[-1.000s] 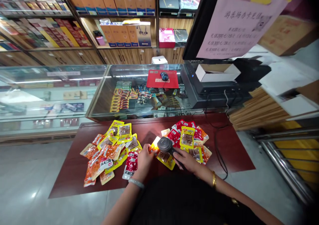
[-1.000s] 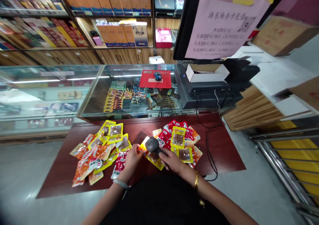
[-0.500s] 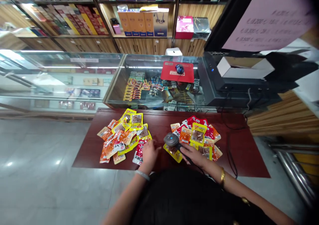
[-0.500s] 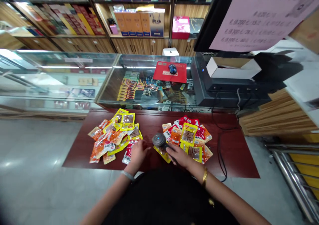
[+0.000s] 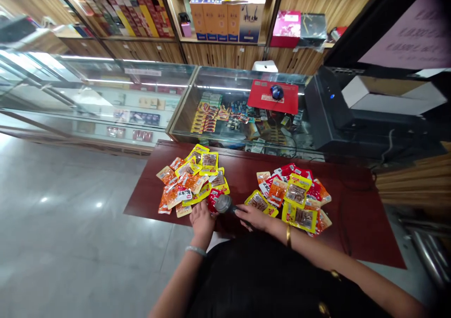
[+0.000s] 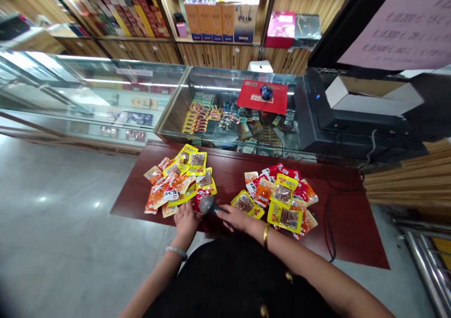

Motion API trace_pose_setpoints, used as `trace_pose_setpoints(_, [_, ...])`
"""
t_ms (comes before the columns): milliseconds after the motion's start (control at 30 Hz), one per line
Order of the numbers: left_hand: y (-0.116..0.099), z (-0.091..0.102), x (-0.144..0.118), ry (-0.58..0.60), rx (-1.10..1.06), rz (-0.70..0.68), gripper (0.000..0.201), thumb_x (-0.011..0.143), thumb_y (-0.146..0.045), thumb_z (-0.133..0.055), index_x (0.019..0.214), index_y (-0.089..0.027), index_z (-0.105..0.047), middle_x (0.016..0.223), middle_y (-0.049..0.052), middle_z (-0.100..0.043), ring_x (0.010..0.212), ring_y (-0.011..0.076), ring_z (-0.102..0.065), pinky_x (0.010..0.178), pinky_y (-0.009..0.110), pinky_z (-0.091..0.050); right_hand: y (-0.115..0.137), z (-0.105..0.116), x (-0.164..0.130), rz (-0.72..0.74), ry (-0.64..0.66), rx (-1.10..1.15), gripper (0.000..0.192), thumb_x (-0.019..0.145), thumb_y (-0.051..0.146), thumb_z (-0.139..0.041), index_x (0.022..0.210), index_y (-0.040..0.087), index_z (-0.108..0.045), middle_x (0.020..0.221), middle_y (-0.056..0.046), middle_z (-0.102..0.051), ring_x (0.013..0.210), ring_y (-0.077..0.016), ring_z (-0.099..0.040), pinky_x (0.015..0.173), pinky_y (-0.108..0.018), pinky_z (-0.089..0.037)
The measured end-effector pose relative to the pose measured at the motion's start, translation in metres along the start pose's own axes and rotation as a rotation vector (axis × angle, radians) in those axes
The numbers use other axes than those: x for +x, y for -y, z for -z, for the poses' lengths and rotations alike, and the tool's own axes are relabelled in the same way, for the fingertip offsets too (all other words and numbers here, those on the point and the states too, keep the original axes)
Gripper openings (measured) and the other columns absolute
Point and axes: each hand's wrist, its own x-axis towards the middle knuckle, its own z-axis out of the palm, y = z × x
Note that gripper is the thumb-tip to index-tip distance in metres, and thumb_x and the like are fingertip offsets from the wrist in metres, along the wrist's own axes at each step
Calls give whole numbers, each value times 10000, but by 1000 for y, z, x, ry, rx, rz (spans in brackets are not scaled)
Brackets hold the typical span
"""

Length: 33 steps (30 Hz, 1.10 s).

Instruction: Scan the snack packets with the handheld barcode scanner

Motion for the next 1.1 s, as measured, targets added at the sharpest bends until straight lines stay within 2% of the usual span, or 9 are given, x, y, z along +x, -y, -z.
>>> trace_pose_setpoints(100, [2,4,5,58,-19,2,567,835,-348,-674,1351,-154,-544,1284,165,-662,1204,314,-562,991,419,-379,-2,-1,-5,-2,-18,-6,775,785,776,-634,1241,152,-575,520,114,-486,398,-79,-414,408,-208,-330])
trace_pose_setpoints(233, [-3,17,13,158,-45,-5,355,875,-456,-638,1119,-198,-647,1153,126,-725,1161,312,-611,927,403,-404,-4,4,-12,14,-59,9,866,760,814,-613,1310,149,-552,519,121,-477,383,-76,-401,401,-208,-325])
trace_pose_setpoints(367, [-22,28,25,299,-107,21,390,880,-562,-614,1041,-209,-652,1074,107,-749,1085,296,-662,800,338,-423,-1,14,-25,50,-145,67,856,754,798,-642,1326,167,-560,520,115,-487,385,-79,-399,406,-212,-320])
trace_pose_setpoints(533, [-70,26,36,321,-246,-88,352,866,-494,-674,1050,-195,-643,1039,88,-756,978,240,-686,755,280,-402,3,33,-54,123,-277,126,803,770,780,-662,1318,199,-578,549,90,-500,413,-90,-408,432,-233,-327])
trace_pose_setpoints(700, [-120,25,45,332,-289,-229,300,874,-468,-678,956,-183,-634,955,73,-748,844,201,-671,708,269,-379,0,53,-85,171,-384,233,840,742,803,-668,1308,192,-559,566,89,-490,415,-88,-389,433,-244,-316])
trace_pose_setpoints(867, [-159,24,52,379,-303,-317,353,864,-503,-680,1014,-186,-647,995,74,-762,934,227,-695,727,270,-405,-8,66,-108,191,-469,313,798,770,789,-645,1289,186,-576,549,97,-478,415,-85,-380,442,-239,-309])
trace_pose_setpoints(967, [-188,24,51,379,-327,-361,259,871,-370,-666,1076,-210,-667,1074,64,-766,1017,224,-697,805,272,-439,-16,71,-117,196,-514,337,791,768,787,-649,1271,179,-586,550,96,-482,412,-86,-386,437,-235,-306])
trace_pose_setpoints(1100, [-222,30,45,428,-370,-500,298,820,-248,-687,1117,-224,-704,1144,81,-757,1085,242,-683,891,300,-460,-26,76,-122,199,-549,353,783,781,784,-639,1276,179,-585,555,91,-500,391,-89,-395,434,-243,-330])
